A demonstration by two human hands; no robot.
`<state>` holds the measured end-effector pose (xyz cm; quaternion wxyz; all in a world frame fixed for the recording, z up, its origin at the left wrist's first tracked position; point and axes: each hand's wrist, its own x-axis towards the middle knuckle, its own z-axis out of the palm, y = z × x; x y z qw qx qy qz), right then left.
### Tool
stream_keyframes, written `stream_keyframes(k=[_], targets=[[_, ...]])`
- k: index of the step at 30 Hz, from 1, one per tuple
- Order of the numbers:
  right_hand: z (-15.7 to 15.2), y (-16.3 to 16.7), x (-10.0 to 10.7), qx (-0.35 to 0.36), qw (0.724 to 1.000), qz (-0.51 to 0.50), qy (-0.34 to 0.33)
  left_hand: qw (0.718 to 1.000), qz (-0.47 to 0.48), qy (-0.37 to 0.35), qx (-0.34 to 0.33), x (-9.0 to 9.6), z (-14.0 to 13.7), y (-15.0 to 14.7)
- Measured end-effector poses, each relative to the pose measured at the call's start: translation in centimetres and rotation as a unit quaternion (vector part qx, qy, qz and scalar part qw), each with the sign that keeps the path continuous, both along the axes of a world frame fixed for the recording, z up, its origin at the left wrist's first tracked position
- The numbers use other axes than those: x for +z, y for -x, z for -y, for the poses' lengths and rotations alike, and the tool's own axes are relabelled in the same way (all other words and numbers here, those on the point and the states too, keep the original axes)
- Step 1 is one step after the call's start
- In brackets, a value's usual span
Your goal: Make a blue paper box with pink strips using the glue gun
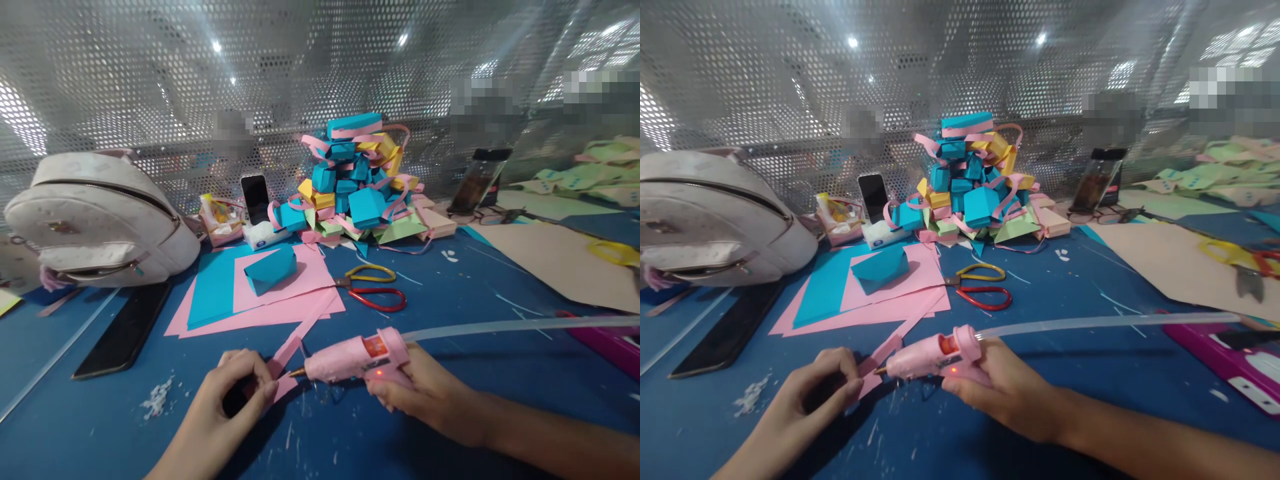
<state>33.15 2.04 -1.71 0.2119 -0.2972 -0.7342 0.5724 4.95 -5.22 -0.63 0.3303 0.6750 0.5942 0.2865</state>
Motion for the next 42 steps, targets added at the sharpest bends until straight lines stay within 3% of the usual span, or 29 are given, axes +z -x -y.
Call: stream_keyframes(k=[7, 18, 42], targets=[[-0.1, 0.2, 0.6, 0.002, 0.999, 0.009, -0.035, 1.0, 0.016, 0.003, 0.0, -0.1, 0.1, 0.1], [-0.2, 0.3, 1.4, 0.02, 0.999, 0.011, -0.034, 0.999, 0.046, -0.005, 0.009, -0.3, 0.2, 0.3], [0.3, 0.5, 0.3, -0.021, 0.999, -0.019, -0.044, 0.995, 0.098, -0.025, 0.02, -0.1, 0.2, 0.6]])
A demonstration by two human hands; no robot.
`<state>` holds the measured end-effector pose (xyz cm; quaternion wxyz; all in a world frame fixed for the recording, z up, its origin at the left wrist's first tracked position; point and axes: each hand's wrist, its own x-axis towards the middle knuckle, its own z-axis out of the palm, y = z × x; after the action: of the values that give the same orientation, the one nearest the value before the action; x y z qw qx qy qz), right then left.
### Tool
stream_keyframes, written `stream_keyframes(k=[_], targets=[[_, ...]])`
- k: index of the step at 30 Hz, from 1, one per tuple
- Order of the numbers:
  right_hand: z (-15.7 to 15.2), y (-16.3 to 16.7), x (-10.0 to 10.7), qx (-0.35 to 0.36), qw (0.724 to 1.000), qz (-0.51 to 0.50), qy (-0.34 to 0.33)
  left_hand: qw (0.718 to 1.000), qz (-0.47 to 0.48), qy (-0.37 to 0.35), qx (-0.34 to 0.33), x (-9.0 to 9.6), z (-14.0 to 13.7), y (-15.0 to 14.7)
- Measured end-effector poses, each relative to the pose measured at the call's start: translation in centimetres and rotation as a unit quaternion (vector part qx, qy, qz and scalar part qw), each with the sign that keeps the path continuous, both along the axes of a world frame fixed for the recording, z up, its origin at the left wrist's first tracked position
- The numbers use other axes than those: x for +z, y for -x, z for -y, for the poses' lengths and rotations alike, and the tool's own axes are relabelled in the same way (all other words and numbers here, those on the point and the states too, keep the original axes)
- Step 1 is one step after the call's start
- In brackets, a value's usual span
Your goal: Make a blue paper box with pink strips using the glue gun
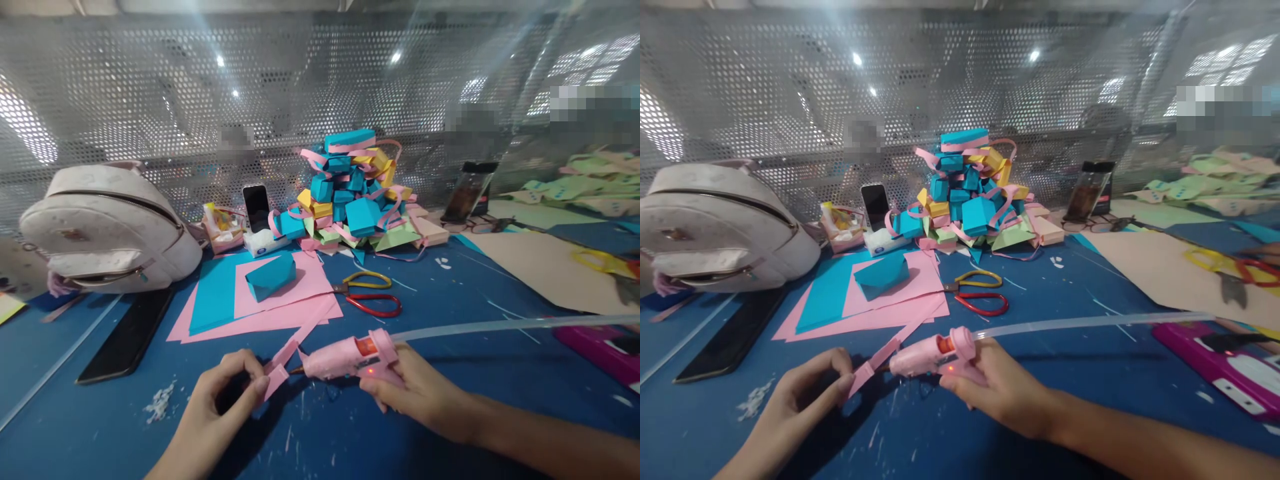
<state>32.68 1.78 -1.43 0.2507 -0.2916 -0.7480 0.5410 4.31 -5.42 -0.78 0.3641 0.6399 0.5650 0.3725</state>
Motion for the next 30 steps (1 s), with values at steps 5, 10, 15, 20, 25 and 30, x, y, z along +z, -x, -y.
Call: stream_keyframes(k=[5, 10, 15, 20, 25, 30], targets=[[0.0, 0.1, -0.7, -0.032, 0.998, -0.013, 0.051, 1.0, -0.013, 0.005, 0.008, 0.1, -0.1, -0.2], [-0.2, 0.1, -1.5, -0.048, 0.99, -0.02, 0.132, 0.999, -0.032, 0.017, 0.007, 0.2, -0.2, -0.5], [-0.4, -0.1, -2.1, -0.051, 0.987, -0.05, 0.141, 0.998, -0.061, 0.012, 0.0, 0.3, -0.1, -0.7], [-1.1, -0.2, -2.0, -0.048, 0.986, -0.094, 0.132, 0.998, -0.056, 0.008, 0.008, 0.3, -0.2, -0.7], [-2.0, -0.6, -2.0, -0.062, 0.987, -0.104, 0.104, 0.999, -0.046, -0.001, 0.017, 0.0, -0.2, -0.6], [-2.5, -0.7, -1.8, -0.053, 0.988, -0.11, 0.089, 0.999, -0.031, -0.007, 0.017, -0.4, -0.1, -0.5]])
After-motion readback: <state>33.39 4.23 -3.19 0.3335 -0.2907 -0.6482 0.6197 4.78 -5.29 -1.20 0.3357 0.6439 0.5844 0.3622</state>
